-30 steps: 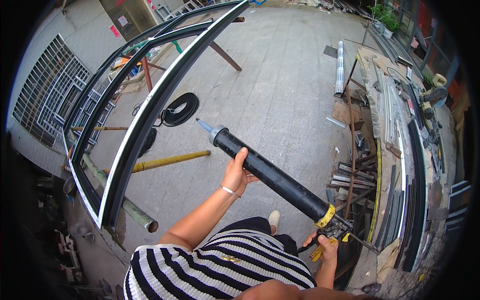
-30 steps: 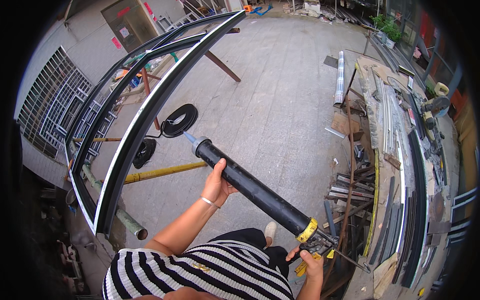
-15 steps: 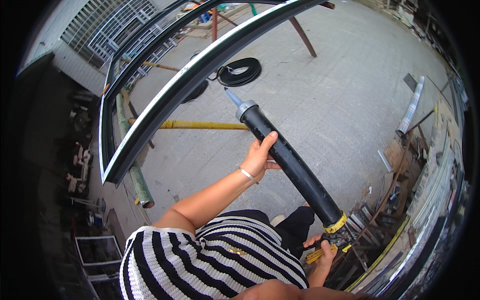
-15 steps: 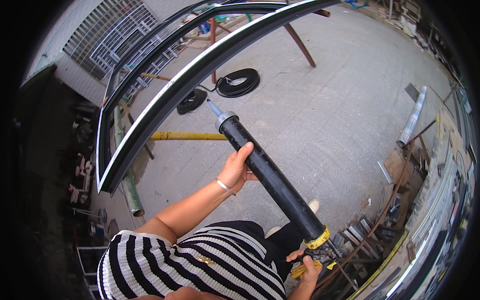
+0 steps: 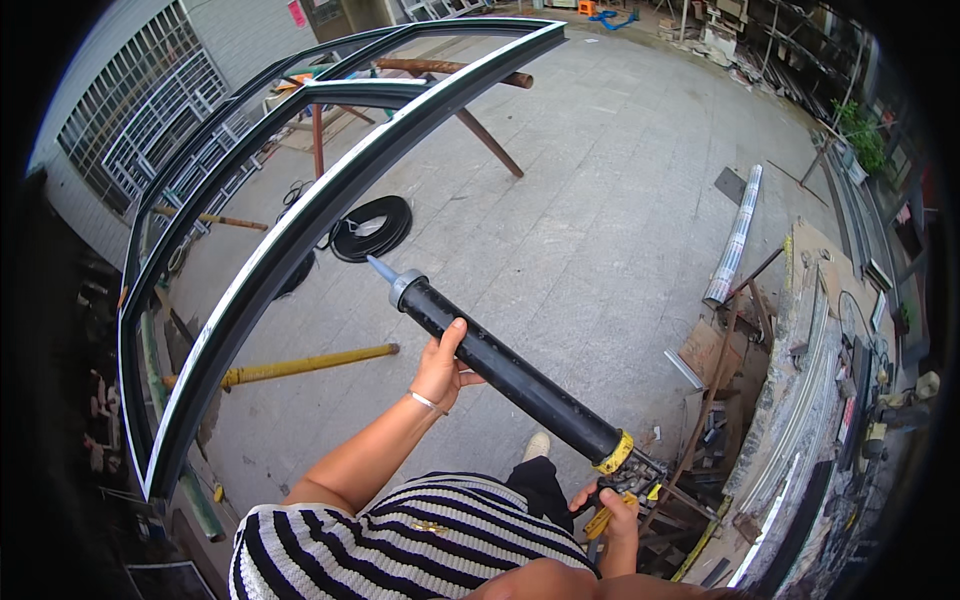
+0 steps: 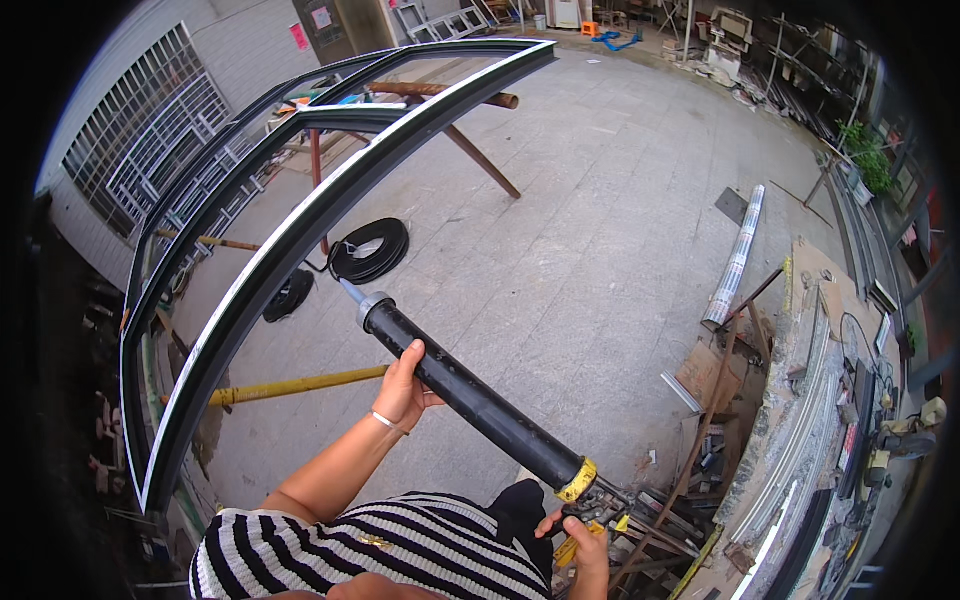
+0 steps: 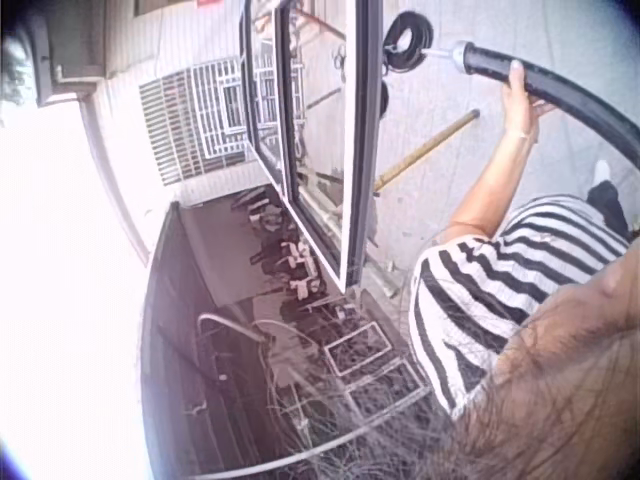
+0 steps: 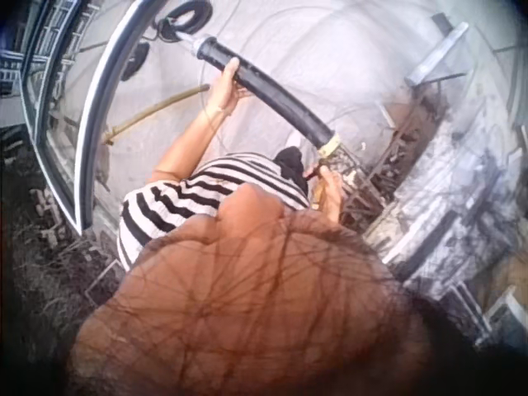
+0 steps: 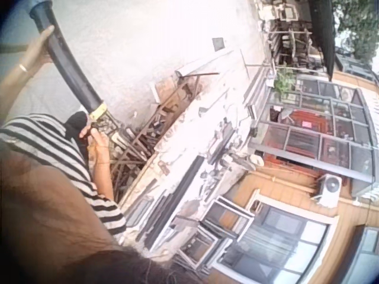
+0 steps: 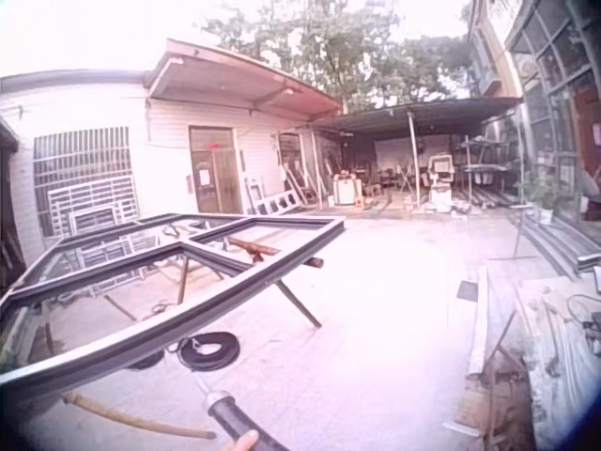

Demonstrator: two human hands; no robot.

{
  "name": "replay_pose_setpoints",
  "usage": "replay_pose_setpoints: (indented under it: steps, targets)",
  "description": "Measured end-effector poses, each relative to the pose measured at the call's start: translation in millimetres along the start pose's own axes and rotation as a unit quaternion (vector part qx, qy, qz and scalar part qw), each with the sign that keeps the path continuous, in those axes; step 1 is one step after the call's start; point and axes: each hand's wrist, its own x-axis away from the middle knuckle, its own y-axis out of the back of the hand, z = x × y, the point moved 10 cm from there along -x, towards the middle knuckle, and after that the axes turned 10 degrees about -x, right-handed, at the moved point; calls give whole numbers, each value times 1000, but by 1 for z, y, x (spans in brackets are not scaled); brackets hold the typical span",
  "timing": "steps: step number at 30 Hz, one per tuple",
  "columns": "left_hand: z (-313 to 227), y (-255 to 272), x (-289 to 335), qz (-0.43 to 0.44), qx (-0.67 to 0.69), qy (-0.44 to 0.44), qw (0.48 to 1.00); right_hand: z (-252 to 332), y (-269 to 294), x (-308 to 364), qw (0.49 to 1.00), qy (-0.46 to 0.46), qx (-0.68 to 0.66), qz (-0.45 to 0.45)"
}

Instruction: The person walks across a workshop yard carrying tools, picks up a caulking gun, and applies sealant along the edges of a metal frame.

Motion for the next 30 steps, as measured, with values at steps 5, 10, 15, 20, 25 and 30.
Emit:
replay_pose_setpoints:
  steps: [5, 10, 15, 20, 25, 30]
  targets:
    - [-34, -67, -77, 22, -22, -21, 999, 67, 5, -72, 999, 24, -40, 14]
    - [-58, -111, -142, 18, -1, -15, 1000, 119, 13, -135, 999, 17, -24, 12]
    - [-88, -156, -223, 38, -11, -22, 999, 165, 18, -216, 1000, 19, -7, 8]
    - [-128, -215, -322, 45, -11, -32, 998, 224, 24, -311, 999, 53, 3, -10]
    - [-172, -262, -401, 44, -15, -43, 998, 283, 18, -398, 999, 41, 2, 17]
    - [-191, -279, -438, 21, 1, -45, 999, 325, 27, -463, 999, 13, -5, 37]
